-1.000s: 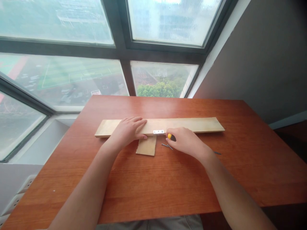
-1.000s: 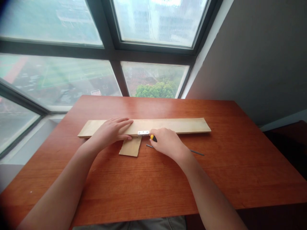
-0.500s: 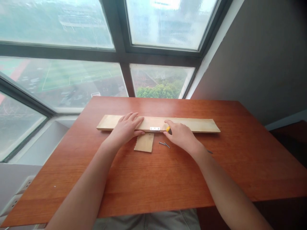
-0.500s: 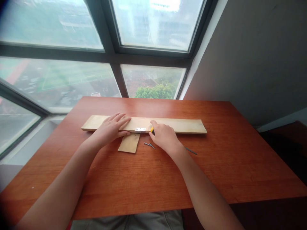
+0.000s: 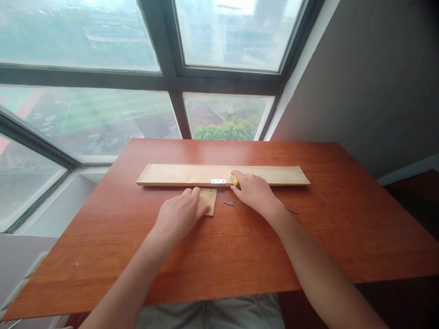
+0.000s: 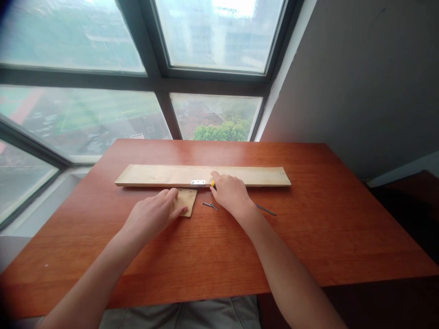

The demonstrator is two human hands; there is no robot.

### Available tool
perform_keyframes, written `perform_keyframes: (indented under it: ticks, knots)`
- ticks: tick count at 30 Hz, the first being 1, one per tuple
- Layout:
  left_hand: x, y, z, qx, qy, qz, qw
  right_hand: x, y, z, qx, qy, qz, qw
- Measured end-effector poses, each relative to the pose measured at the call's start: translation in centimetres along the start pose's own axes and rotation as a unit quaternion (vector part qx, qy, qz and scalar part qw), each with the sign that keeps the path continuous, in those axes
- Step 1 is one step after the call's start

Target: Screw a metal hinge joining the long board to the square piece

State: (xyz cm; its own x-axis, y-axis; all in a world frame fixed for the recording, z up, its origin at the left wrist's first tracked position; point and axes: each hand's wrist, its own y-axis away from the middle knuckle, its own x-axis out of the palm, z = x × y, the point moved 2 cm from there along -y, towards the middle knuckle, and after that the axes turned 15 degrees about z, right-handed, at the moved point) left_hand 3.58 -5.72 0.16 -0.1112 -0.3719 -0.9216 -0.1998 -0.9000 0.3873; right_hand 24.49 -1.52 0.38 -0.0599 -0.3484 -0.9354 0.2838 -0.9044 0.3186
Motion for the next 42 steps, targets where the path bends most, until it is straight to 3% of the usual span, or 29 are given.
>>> perform_keyframes:
  ticks: [8,12,15,17,20,23,27,31,42]
  knots:
    - [0.8,0.2,-2.4,0.039,0.042,0.020,0.998,0.7,0.0,1.7,0.027,0.028,-0.004,0.999]
    - [0.4,-0.2,-2.3,0.078,0.073,0.026,0.994,0.9,-0.1,1.9,0.040,0.037,-0.005,0.999]
    - [0.3,-0.6,-1.7,0.113,0.168,0.005,0.979,0.9,-0.1,1.9,0.040,0.039,-0.004,0.998]
    - [0.4,-0.8,-1.4,0.145,0.308,0.000,0.940,0.9,-0.1,1.9,0.038,0.039,-0.005,0.998]
    - [0.7,-0.8,-1.4,0.161,0.543,0.029,0.823,0.9,-0.1,1.9,0.033,0.038,-0.009,0.999]
    - [1.0,-0.7,-1.5,0.136,0.680,0.060,0.718,0.9,-0.1,1.8,0.029,0.038,-0.012,0.999]
    - [1.3,-0.9,-1.5,0.119,0.744,0.088,0.652,0.9,0.0,1.8,0.027,0.038,-0.014,0.999]
    - [1.6,-1.3,-1.6,0.118,0.758,0.097,0.635,0.8,0.0,1.7,0.024,0.035,-0.015,0.999]
    - [2.1,-2.1,-1.5,0.111,0.760,0.074,0.636,0.9,0.1,1.9,0.026,0.027,-0.030,0.999]
